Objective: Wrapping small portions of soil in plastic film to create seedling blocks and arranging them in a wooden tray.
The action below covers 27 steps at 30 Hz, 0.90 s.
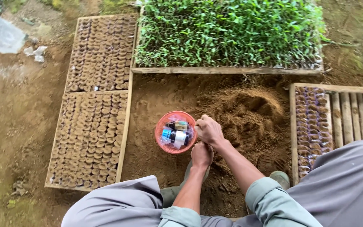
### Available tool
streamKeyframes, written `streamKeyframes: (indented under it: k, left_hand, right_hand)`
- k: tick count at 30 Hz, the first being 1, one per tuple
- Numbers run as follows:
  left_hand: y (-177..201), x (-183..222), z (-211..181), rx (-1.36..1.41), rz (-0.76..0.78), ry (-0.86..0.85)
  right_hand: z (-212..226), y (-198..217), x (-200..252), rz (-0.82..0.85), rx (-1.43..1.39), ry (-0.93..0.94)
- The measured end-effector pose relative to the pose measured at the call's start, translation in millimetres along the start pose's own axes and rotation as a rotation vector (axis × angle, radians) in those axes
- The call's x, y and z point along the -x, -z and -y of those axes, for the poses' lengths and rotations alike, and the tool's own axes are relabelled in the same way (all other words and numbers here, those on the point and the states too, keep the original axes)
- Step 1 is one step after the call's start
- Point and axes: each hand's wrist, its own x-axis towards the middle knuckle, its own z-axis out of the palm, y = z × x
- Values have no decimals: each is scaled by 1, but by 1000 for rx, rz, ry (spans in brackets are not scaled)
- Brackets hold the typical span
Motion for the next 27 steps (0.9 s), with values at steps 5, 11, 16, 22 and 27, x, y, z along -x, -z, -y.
streamKeyframes:
  k: [5, 11, 16, 22, 27]
  left_hand:
    - [30, 19, -9, 15, -111, 67]
    - [67, 26, -28, 110, -183, 150]
    - [70, 19, -16, 140, -204, 241]
    - [59, 11, -24, 340, -416, 298]
    - [29, -33, -14, 846, -602, 286]
  right_hand:
    - [27, -37, -34, 48, 14, 46]
    - [102, -19, -55, 216, -40, -276]
    - [94, -49, -76, 221, -76, -468]
    - [86, 1, -38, 78, -280, -304]
    - [50, 62, 6, -191, -101, 138]
